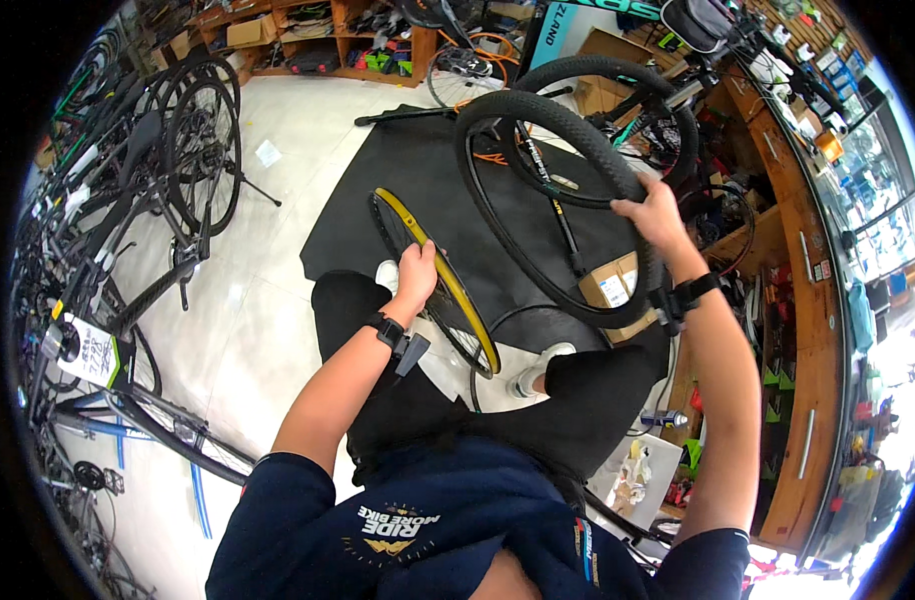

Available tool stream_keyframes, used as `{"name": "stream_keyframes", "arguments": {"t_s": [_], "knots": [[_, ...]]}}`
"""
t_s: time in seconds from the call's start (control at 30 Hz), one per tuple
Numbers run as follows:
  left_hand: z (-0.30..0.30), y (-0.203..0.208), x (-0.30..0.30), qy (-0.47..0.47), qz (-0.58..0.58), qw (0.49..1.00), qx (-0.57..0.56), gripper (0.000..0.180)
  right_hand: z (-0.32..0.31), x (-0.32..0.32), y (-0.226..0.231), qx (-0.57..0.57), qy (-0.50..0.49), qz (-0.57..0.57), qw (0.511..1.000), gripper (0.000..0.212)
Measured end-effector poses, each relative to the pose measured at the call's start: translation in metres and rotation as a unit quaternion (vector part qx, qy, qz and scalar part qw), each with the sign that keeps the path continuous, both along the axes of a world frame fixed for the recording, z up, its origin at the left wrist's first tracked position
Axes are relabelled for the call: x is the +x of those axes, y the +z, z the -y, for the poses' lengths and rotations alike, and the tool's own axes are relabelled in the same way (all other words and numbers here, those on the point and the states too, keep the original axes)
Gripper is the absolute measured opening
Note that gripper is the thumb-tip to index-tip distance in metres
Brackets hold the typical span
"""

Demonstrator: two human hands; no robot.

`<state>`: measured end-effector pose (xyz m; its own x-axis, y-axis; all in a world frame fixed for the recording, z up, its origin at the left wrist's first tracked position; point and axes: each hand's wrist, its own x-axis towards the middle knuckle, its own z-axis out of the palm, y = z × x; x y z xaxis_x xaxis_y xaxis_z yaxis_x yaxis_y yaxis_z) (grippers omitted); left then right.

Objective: The person sits on the floor and installs a tire onto a bicycle wheel rim by hand, first fitting one side of the tire, then inserting the inner tube, and finally seating the other side of the tire onto the rim.

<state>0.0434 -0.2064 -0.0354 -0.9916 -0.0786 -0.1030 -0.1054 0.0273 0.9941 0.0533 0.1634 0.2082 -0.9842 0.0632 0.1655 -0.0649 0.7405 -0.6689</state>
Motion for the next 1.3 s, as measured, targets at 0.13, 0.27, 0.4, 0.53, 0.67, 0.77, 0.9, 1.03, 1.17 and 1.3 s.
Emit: {"name": "stream_keyframes", "arguments": {"t_s": [0.13, 0.27, 0.4, 0.53, 0.67, 0.77, 0.9, 1.03, 1.17, 1.3], "knots": [[0.006, 0.053, 0.027, -0.046, 0.086, 0.991, 0.092, 0.026, 0.022, 0.021, -0.089, -0.024, -0.009, -0.042, 0.999, 0.050], [0.019, 0.030, 0.028, -0.051, 0.071, 0.994, 0.072, 0.020, 0.039, 0.064, -0.158, 0.008, -0.051, 0.044, 0.998, 0.060], [0.012, 0.039, 0.036, -0.065, 0.038, 0.997, -0.004, 0.021, 0.017, 0.090, -0.172, 0.038, -0.060, 0.066, 0.995, 0.064], [0.016, 0.032, 0.031, -0.074, 0.061, 0.995, -0.001, 0.023, 0.013, 0.099, -0.152, 0.097, -0.044, 0.084, 0.991, 0.062], [0.014, 0.054, 0.032, -0.092, 0.148, 0.983, 0.055, 0.024, 0.009, 0.101, -0.144, 0.052, -0.023, 0.098, 0.994, 0.056], [0.018, 0.066, 0.038, -0.133, 0.191, 0.963, 0.138, 0.024, 0.006, 0.100, -0.141, 0.078, -0.021, 0.157, 0.984, 0.060], [0.014, 0.064, 0.042, -0.153, 0.204, 0.951, 0.172, 0.023, -0.002, 0.103, -0.142, 0.082, -0.002, 0.123, 0.989, 0.059], [0.007, 0.064, 0.052, -0.109, 0.217, 0.948, 0.206, 0.018, -0.003, 0.107, -0.138, 0.061, 0.020, 0.154, 0.986, 0.061], [0.001, 0.069, 0.054, -0.064, 0.230, 0.936, 0.260, 0.017, -0.003, 0.111, -0.133, 0.093, 0.028, 0.175, 0.980, 0.065], [-0.003, 0.063, 0.051, -0.013, 0.262, 0.900, 0.348, 0.024, -0.002, 0.122, -0.135, 0.127, 0.055, 0.178, 0.974, 0.070]]}}
